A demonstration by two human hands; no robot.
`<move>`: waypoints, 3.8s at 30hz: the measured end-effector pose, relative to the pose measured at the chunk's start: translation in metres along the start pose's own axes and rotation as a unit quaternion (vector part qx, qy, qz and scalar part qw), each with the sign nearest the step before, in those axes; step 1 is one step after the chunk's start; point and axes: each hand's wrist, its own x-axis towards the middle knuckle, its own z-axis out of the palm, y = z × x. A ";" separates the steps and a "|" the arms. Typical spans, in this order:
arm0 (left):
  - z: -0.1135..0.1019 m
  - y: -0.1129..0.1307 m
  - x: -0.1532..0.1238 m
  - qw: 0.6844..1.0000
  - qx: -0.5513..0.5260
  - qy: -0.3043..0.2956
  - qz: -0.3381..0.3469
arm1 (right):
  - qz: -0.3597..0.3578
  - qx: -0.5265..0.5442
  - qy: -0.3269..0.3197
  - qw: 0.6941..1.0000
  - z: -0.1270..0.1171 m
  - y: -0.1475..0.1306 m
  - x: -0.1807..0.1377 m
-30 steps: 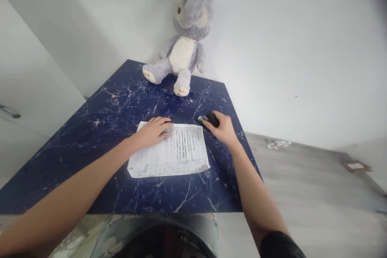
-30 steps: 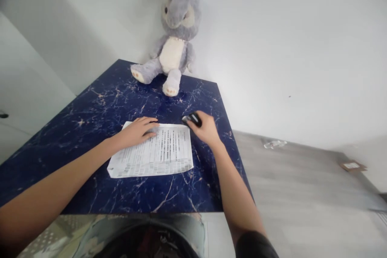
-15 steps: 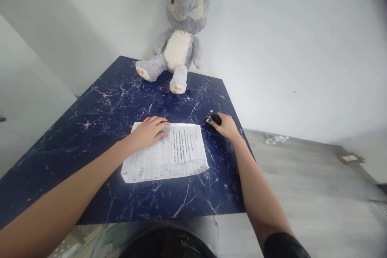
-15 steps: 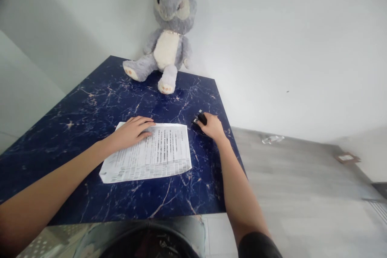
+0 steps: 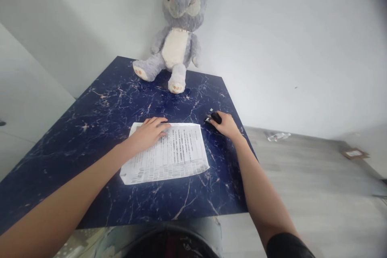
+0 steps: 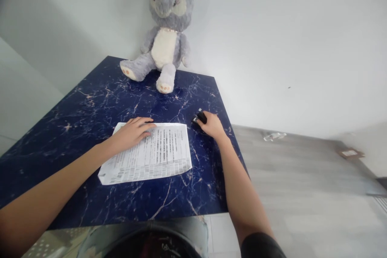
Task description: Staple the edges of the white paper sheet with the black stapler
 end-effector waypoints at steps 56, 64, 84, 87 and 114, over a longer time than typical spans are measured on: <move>-0.020 0.014 -0.002 0.988 -0.111 0.016 -0.110 | 0.008 0.000 0.001 1.000 0.002 -0.001 0.000; -0.024 0.014 -0.003 0.988 -0.085 0.011 -0.130 | 0.013 0.007 0.000 1.000 0.001 -0.004 -0.002; -0.030 0.012 -0.002 0.977 0.008 -0.017 -0.214 | -0.050 0.050 -0.108 0.992 0.003 -0.054 -0.012; -0.032 0.011 -0.003 0.972 0.018 -0.011 -0.234 | 0.006 0.058 -0.113 0.992 0.005 -0.058 -0.014; -0.024 0.014 0.000 0.963 0.025 -0.029 -0.267 | 0.042 0.153 -0.142 0.977 0.015 -0.084 -0.020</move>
